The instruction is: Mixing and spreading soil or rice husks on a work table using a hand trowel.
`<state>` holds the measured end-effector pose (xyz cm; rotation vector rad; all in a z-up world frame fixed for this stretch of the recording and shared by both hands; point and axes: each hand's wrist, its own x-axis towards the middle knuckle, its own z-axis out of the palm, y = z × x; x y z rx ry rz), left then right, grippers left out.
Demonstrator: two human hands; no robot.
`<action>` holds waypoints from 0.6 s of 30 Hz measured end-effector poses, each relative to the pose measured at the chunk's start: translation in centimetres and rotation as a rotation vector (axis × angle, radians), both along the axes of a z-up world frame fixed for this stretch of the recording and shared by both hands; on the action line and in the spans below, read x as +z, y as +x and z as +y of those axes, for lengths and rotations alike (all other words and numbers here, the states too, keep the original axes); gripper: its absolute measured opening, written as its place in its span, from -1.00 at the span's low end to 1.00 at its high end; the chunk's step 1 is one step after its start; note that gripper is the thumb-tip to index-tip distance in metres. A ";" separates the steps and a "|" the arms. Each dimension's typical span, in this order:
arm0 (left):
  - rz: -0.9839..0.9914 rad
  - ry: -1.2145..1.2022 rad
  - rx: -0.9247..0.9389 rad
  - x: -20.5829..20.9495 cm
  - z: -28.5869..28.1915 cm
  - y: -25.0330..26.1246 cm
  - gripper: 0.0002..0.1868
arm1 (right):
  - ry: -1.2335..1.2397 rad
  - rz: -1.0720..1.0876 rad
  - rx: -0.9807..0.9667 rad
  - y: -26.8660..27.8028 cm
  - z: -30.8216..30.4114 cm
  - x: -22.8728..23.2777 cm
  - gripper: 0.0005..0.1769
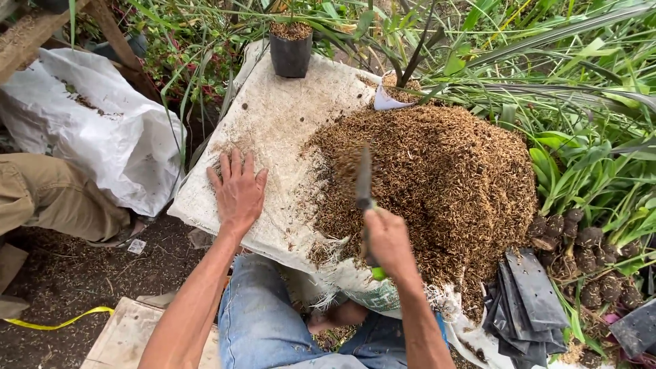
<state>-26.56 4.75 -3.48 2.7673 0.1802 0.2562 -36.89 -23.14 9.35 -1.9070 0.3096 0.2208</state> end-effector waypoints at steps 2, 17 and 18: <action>-0.004 0.010 0.000 -0.1 -0.1 0.1 -0.30 | -0.063 0.032 0.080 -0.2 1.7 -0.7 -0.55; -0.018 0.046 -0.017 1.1 -0.1 -0.5 -0.37 | 0.071 0.042 0.284 4.3 10.8 -2.9 -0.62; -0.012 0.044 -0.014 0.9 0.0 -0.4 -0.38 | 0.052 0.014 0.320 5.4 12.0 -4.7 -0.61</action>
